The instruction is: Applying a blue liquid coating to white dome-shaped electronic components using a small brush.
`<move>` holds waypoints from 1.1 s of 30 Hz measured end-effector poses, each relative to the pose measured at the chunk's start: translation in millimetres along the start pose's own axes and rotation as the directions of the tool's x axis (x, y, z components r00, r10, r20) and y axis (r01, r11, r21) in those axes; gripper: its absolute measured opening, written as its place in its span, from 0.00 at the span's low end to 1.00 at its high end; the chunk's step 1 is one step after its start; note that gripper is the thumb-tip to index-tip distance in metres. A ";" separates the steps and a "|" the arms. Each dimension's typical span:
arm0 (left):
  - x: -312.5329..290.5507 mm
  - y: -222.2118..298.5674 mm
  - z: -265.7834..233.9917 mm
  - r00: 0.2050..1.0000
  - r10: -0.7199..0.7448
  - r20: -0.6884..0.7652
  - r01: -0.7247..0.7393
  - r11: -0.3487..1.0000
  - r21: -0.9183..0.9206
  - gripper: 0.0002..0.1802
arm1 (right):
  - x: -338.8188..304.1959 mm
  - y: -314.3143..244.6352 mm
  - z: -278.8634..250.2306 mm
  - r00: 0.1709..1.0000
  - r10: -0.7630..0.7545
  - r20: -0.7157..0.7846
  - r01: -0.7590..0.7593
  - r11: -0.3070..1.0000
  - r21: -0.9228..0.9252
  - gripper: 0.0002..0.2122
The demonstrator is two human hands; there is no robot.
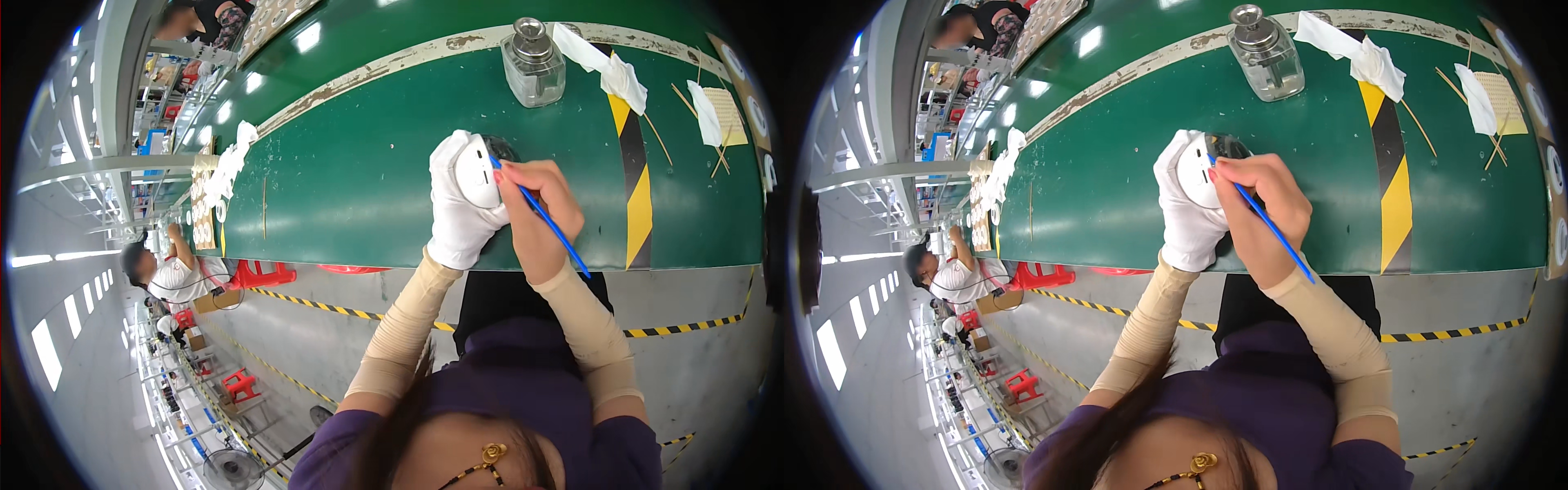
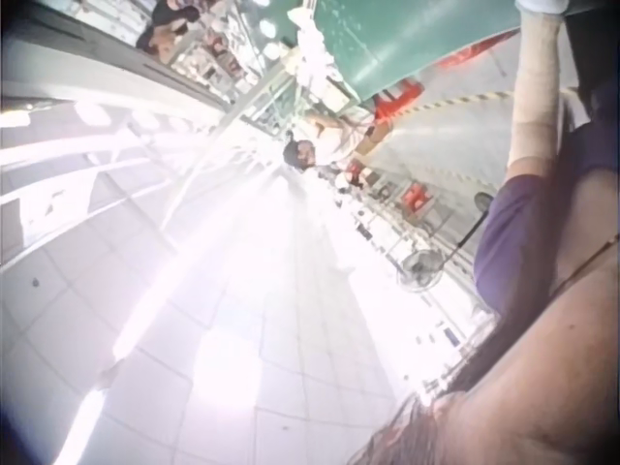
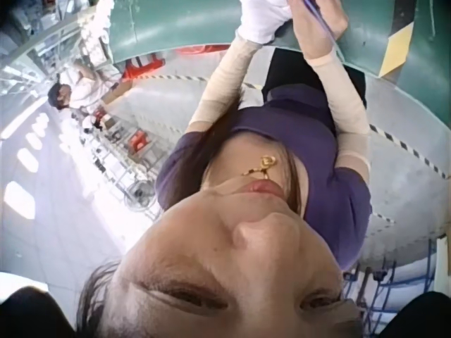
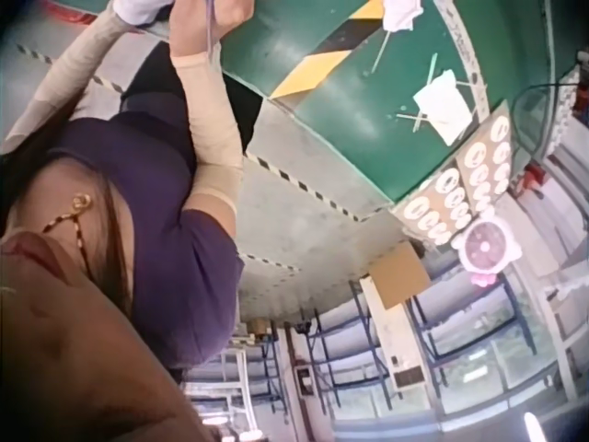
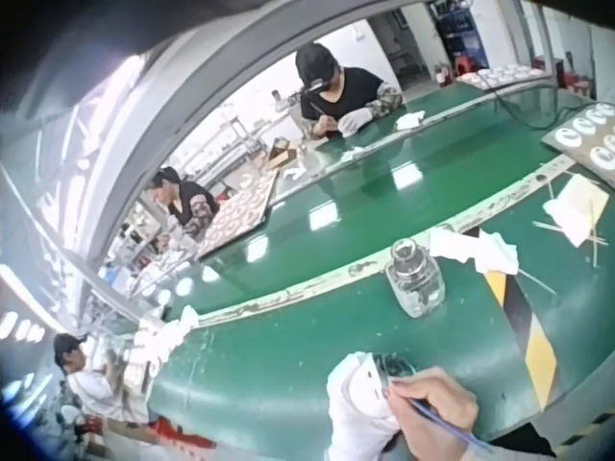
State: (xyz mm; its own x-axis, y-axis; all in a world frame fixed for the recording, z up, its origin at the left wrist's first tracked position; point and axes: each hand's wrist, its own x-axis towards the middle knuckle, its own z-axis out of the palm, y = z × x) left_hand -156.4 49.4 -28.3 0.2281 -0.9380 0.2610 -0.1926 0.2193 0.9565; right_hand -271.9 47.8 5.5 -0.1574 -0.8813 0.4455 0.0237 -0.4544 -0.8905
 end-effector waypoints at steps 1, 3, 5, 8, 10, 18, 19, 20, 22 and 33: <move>-1.9 -4.0 -1.8 1.000 0.002 0.000 -0.002 1.000 0.003 0.50 | 0.8 -0.1 0.6 1.000 -0.018 0.013 0.018 1.000 -0.023 0.07; -0.9 -13.4 -2.1 0.996 0.086 -0.016 -0.086 0.996 0.027 0.51 | -11.5 -3.0 -5.1 1.000 -0.015 0.009 0.015 1.000 -0.024 0.07; -0.7 -10.9 -1.5 0.995 0.101 0.004 -0.101 0.995 -0.008 0.51 | -20.2 -3.6 -10.0 1.000 -0.011 0.025 0.012 1.000 -0.011 0.05; 0.5 -7.0 0.3 0.984 0.178 0.010 -0.178 0.978 0.113 0.51 | -6.3 -4.0 -6.8 0.999 0.052 0.016 -0.052 0.999 -0.003 0.05; -2.0 -4.8 2.5 0.995 0.097 -0.005 -0.097 0.992 0.079 0.51 | -0.2 0.2 -1.7 0.996 0.084 -0.010 -0.083 0.995 0.047 0.09; 22.4 31.6 -20.7 0.963 -0.079 0.257 -0.019 0.935 0.355 0.48 | -10.6 3.0 -11.3 0.999 -0.017 0.041 0.017 1.000 0.001 0.07; 27.0 33.9 -20.6 0.964 -0.079 0.255 -0.018 0.934 0.356 0.48 | -9.8 3.0 -12.1 0.999 -0.017 0.043 0.016 1.000 0.003 0.07; 31.5 35.9 -21.7 0.952 0.010 0.307 -0.142 0.901 0.410 0.48 | -8.6 2.0 -11.9 0.997 -0.069 0.042 0.071 0.996 -0.050 0.06; 29.9 34.7 -21.9 0.922 0.166 0.350 -0.323 0.829 0.457 0.48 | -10.7 2.6 -11.6 0.992 -0.120 0.041 0.123 0.987 -0.103 0.06; 12.9 23.7 -9.4 0.942 0.272 0.198 -0.333 0.832 0.443 0.48 | -15.8 2.8 -12.1 0.998 -0.048 0.046 0.049 0.998 -0.034 0.07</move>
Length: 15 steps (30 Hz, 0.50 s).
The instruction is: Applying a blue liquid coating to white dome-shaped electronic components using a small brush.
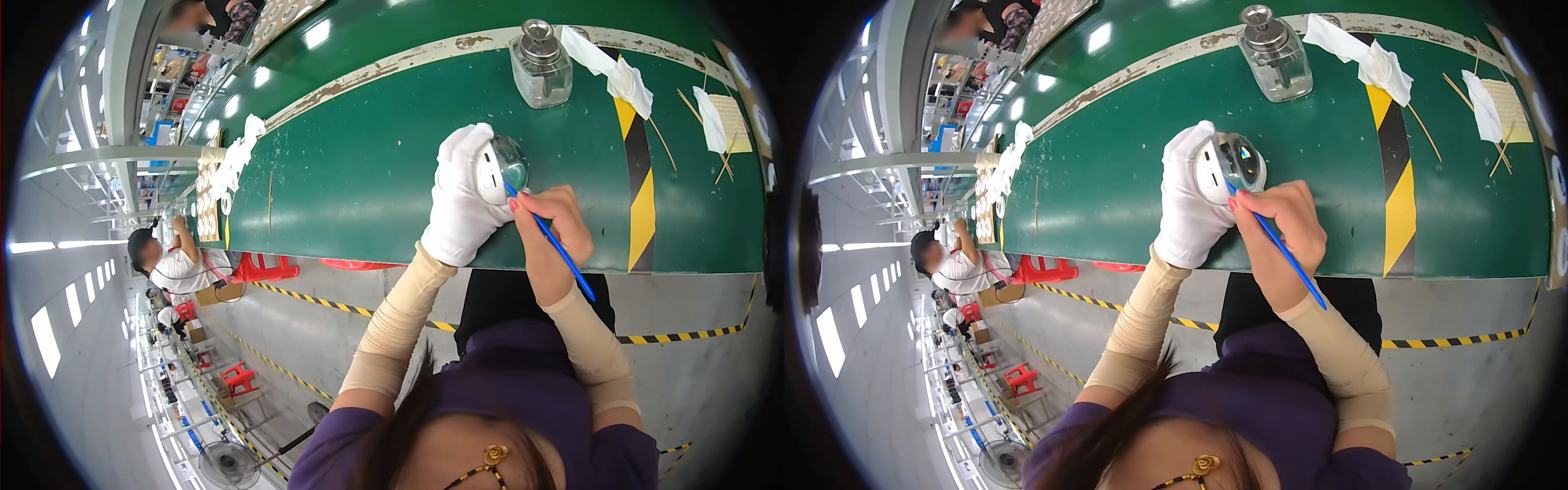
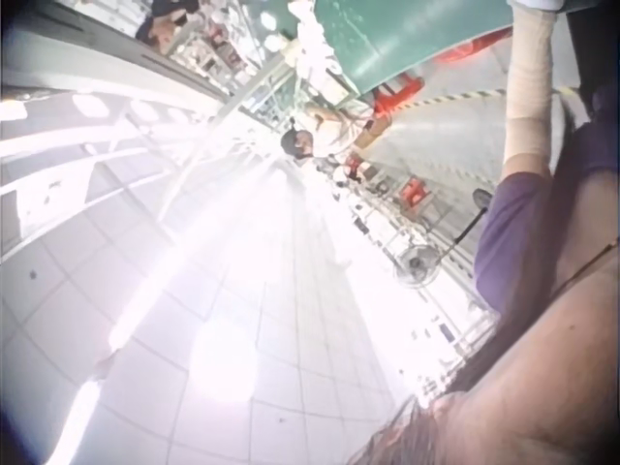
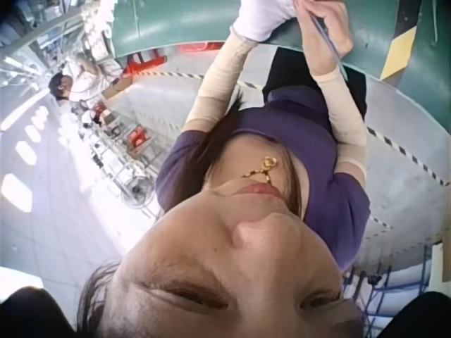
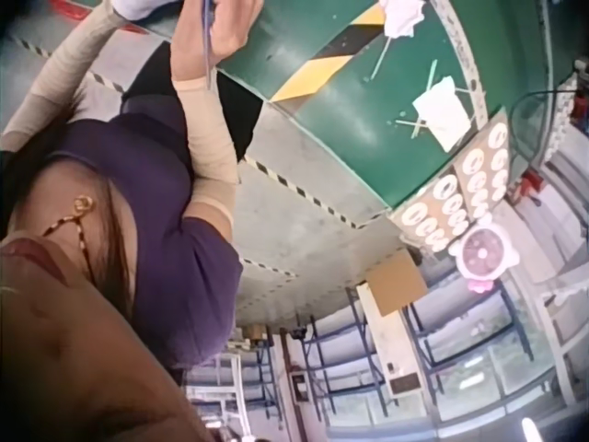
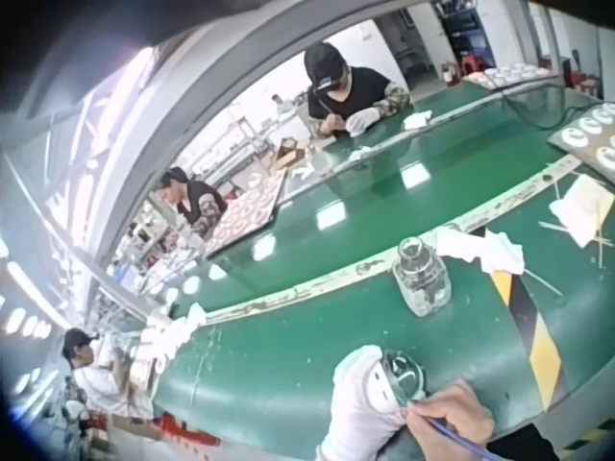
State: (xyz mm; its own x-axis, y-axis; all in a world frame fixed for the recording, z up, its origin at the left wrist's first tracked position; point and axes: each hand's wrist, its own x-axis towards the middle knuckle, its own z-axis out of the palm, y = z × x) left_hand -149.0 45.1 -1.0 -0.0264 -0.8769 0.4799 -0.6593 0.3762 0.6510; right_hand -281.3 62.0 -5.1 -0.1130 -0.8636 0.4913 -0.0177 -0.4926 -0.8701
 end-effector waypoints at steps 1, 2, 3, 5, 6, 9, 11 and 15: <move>-0.6 0.6 0.4 1.000 -0.017 0.001 0.017 0.999 -0.027 0.48 | -0.5 0.0 -0.7 1.000 0.013 -0.011 -0.013 1.000 0.001 0.08; -1.1 0.5 1.0 1.000 -0.018 0.004 0.018 0.999 -0.028 0.48 | -1.0 0.2 -0.3 0.999 0.027 -0.024 -0.027 1.000 0.002 0.08; -1.4 0.4 1.9 1.000 -0.003 -0.017 0.003 1.000 0.011 0.48 | 4.1 -0.8 1.2 1.000 0.010 -0.023 -0.010 1.000 0.005 0.08; -2.0 0.4 3.1 0.999 0.015 -0.037 -0.013 0.999 0.052 0.48 | 8.8 1.8 4.9 0.999 0.048 -0.025 -0.047 0.998 0.032 0.07; -3.0 -0.2 3.7 0.999 -0.004 -0.035 0.005 1.000 0.023 0.48 | 10.5 2.4 5.7 0.996 0.083 -0.023 -0.081 0.995 0.060 0.07; -5.2 -1.6 5.2 0.999 -0.034 -0.038 0.033 0.999 -0.023 0.48 | -6.2 1.7 -0.6 0.995 0.103 -0.010 -0.102 0.989 0.108 0.06; -5.2 -0.5 6.4 0.998 -0.048 -0.038 0.046 0.998 -0.040 0.48 | -2.9 3.8 -1.8 0.997 0.079 -0.015 -0.077 0.993 0.093 0.06; -4.7 0.7 7.7 0.997 -0.018 -0.074 0.020 0.999 0.029 0.48 | 10.9 3.6 6.8 0.987 0.160 -0.028 -0.155 0.977 0.147 0.07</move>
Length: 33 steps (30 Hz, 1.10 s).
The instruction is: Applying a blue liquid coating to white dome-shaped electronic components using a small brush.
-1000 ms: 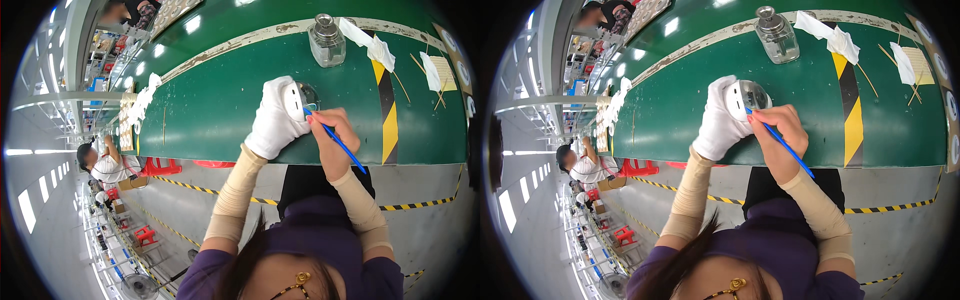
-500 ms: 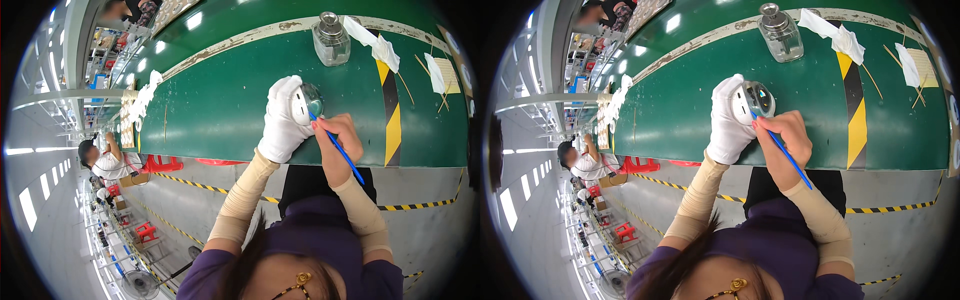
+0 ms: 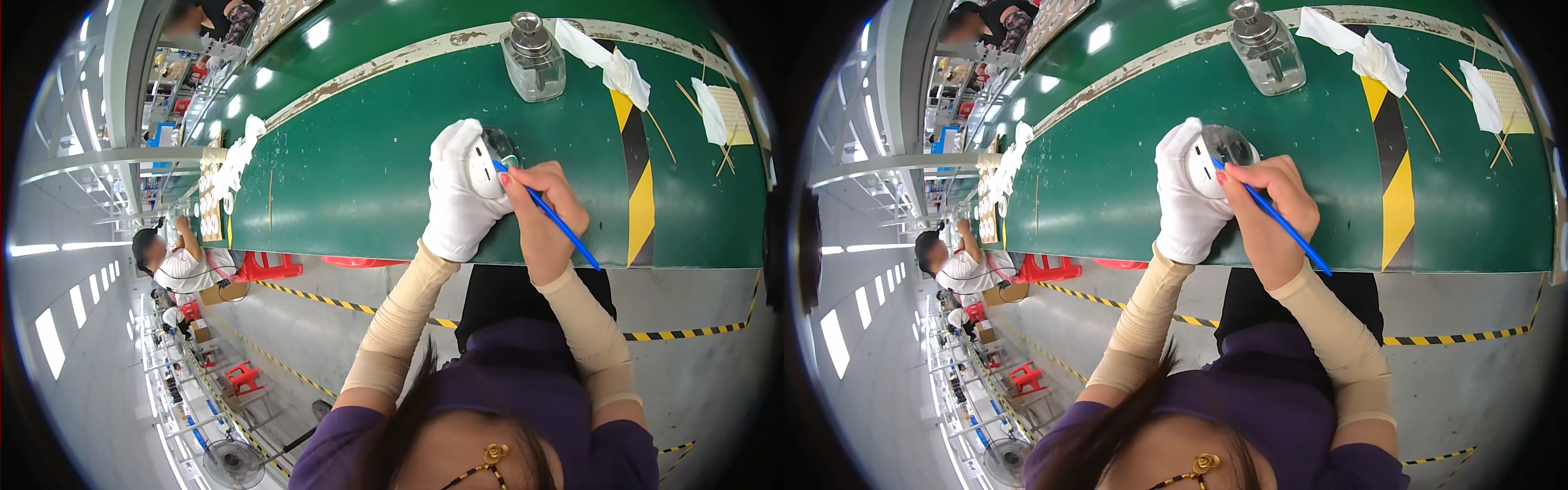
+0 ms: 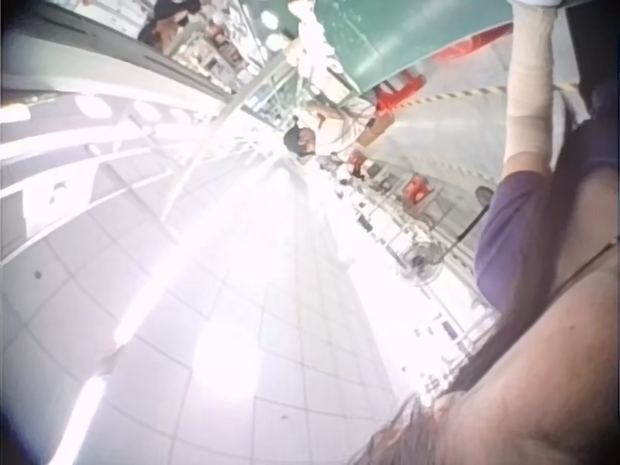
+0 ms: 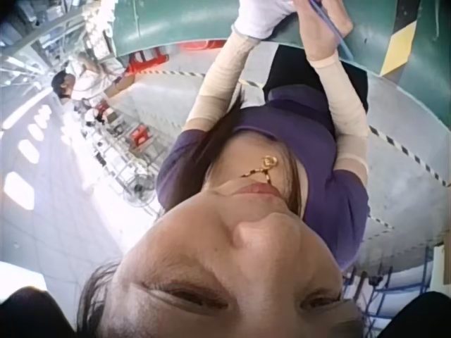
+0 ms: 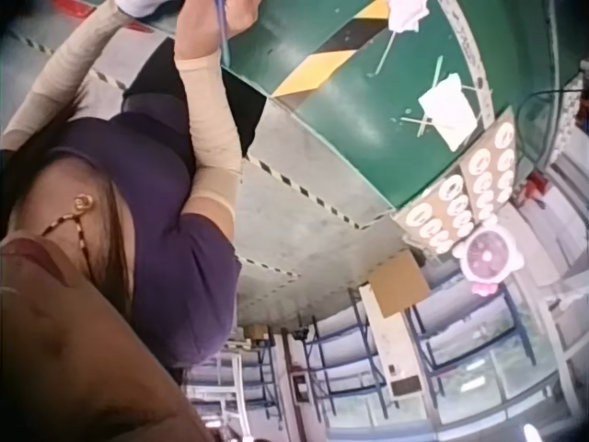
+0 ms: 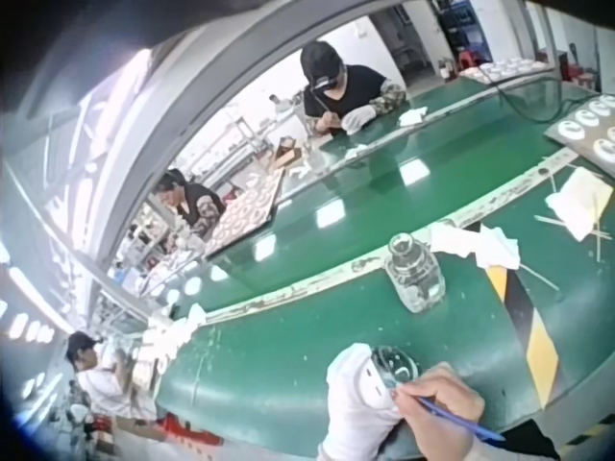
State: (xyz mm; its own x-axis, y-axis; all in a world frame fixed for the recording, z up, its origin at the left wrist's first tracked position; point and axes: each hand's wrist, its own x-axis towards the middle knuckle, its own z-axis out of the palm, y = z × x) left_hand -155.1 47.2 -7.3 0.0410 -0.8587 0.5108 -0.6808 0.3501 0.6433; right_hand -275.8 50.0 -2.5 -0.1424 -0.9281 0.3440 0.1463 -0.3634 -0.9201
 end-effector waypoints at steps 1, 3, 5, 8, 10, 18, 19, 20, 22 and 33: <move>-0.4 -0.6 0.0 1.000 0.005 -0.007 -0.005 1.000 0.025 0.48 | -3.4 -0.6 -1.4 1.000 0.001 -0.001 -0.001 1.000 0.001 0.07; -1.6 1.4 2.0 1.000 -0.003 -0.015 0.003 1.000 0.020 0.48 | -12.3 0.4 -8.7 0.998 -0.051 0.024 0.051 0.998 -0.036 0.06; -2.0 2.0 3.0 1.000 -0.015 -0.019 0.015 1.000 0.013 0.48 | -12.9 2.6 -10.6 0.997 -0.062 0.037 0.063 0.998 -0.022 0.06; -3.2 0.3 3.7 0.999 -0.008 -0.036 0.008 1.000 0.016 0.48 | -2.9 -2.5 -6.3 0.999 -0.023 0.025 0.024 1.000 -0.021 0.06; -4.8 -3.7 5.0 0.998 0.034 -0.052 -0.032 0.999 0.034 0.48 | 0.4 -3.8 -3.0 0.999 0.020 0.032 -0.020 1.000 -0.003 0.06; -8.5 -8.0 4.4 0.996 0.069 -0.062 -0.068 0.998 0.007 0.47 | 1.8 -4.3 0.5 1.000 -0.004 0.021 0.004 1.000 0.000 0.07; -9.2 -8.4 3.7 0.994 0.093 -0.059 -0.091 0.995 0.029 0.47 | -3.3 -4.9 -0.8 1.000 -0.001 0.021 0.001 1.000 0.000 0.07; -8.1 -9.4 4.8 0.994 0.095 -0.062 -0.093 0.995 0.028 0.47 | -7.9 -3.4 -5.7 0.998 -0.057 0.038 0.058 0.998 -0.036 0.07; -5.7 -11.6 8.1 0.990 0.134 -0.037 -0.133 0.991 0.016 0.48 | -12.3 3.1 -13.4 0.995 -0.080 0.055 0.082 0.995 -0.051 0.06; 27.2 -2.4 -29.7 0.986 -0.019 0.166 0.048 0.984 -0.172 0.39 | 10.4 -2.7 6.8 0.997 -0.038 0.065 0.046 0.990 -0.132 0.05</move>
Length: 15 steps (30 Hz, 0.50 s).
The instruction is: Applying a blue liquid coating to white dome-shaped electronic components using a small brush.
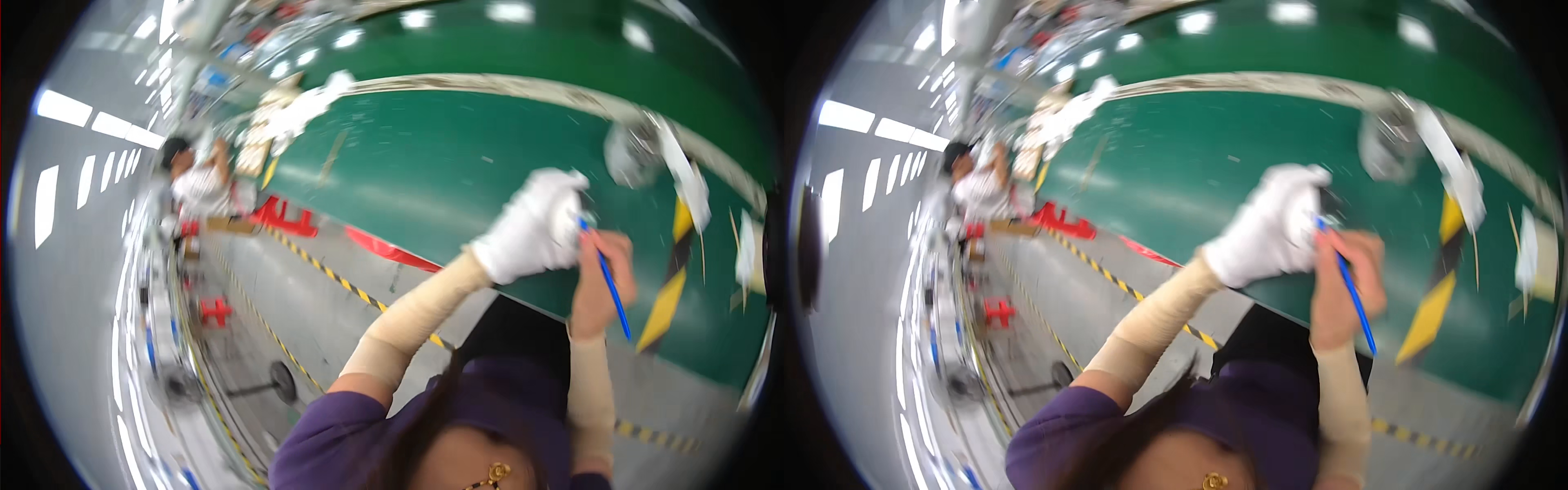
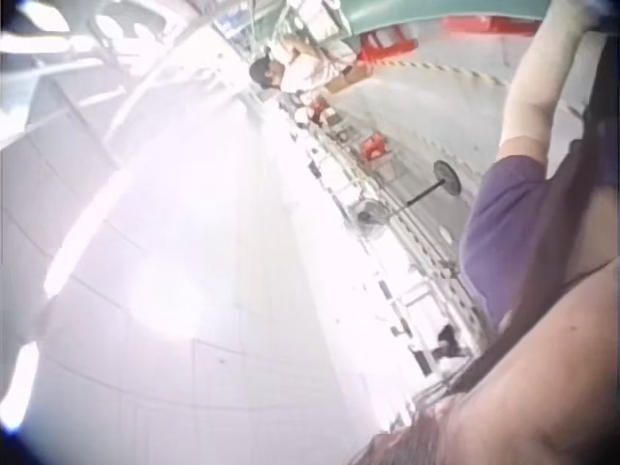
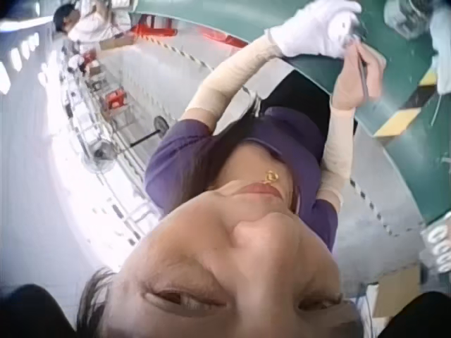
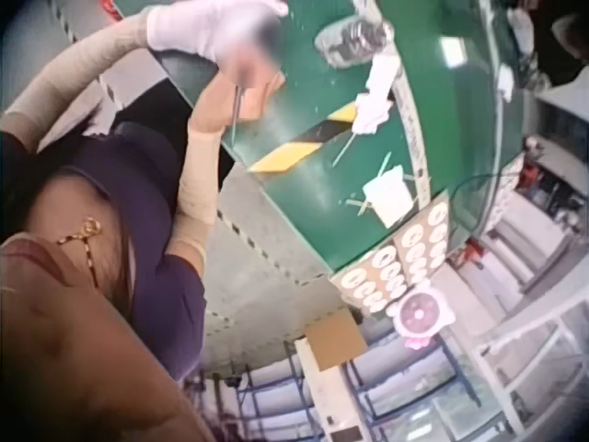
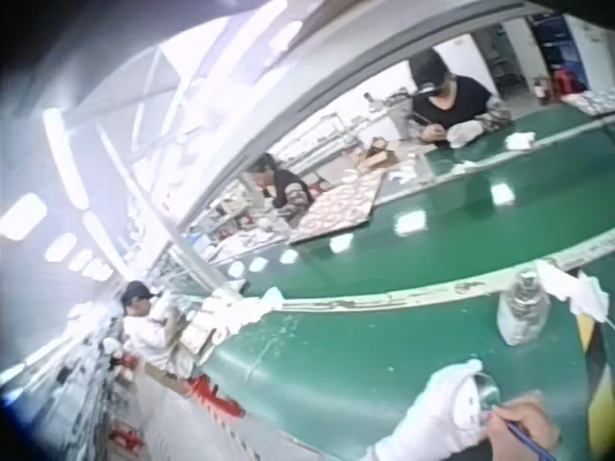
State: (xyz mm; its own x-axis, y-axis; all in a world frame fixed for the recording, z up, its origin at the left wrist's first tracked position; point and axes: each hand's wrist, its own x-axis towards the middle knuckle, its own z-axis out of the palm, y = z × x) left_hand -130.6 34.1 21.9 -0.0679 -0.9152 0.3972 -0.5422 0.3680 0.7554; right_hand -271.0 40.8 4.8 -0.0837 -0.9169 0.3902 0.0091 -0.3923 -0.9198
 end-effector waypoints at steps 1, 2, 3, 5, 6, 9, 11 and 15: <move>-1.8 1.0 -4.2 1.000 -0.010 0.005 0.010 0.999 0.038 0.38 | -1.5 -0.5 1.7 1.000 0.003 0.017 -0.002 1.000 -0.022 0.05; -3.3 0.4 -0.6 1.000 -0.018 0.016 0.017 0.998 0.061 0.37 | -6.1 -0.6 -1.5 1.000 0.001 0.024 0.000 0.998 -0.059 0.04; -7.7 -8.1 11.4 0.997 0.055 -0.058 -0.051 0.997 0.065 0.37 | -14.9 0.9 -5.9 1.000 -0.011 0.028 0.014 0.997 -0.081 0.03; -11.9 -12.5 26.7 0.985 0.116 -0.126 -0.108 0.992 0.065 0.38 | -28.3 10.5 -23.9 0.999 -0.014 0.038 0.018 0.993 -0.115 0.04; -14.9 -6.7 26.4 0.987 0.090 -0.135 -0.082 0.995 0.062 0.39 | -29.2 7.4 -24.4 0.999 -0.033 0.020 0.035 0.993 -0.115 0.04; -17.7 -2.5 22.3 0.997 -0.014 -0.081 0.018 0.998 0.056 0.42 | -18.0 -0.1 -16.8 1.000 0.011 0.000 -0.011 0.982 -0.190 0.02; -19.6 -1.8 22.1 0.995 -0.029 -0.094 0.036 0.997 0.075 0.42 | -16.4 1.1 -15.9 1.000 0.019 0.015 -0.016 0.982 -0.191 0.05; -16.5 -4.9 26.7 0.994 -0.022 -0.108 0.027 0.998 0.049 0.41 | -21.2 14.8 -27.4 0.998 0.062 -0.012 -0.063 0.984 -0.167 0.08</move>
State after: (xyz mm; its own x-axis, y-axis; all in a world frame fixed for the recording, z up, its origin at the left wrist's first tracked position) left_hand -149.2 43.0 -2.2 0.0351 -0.8997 0.4350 -0.5846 0.3346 0.7391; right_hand -296.4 56.5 -18.2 -0.0947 -0.9384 0.3322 -0.1523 -0.3161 -0.9364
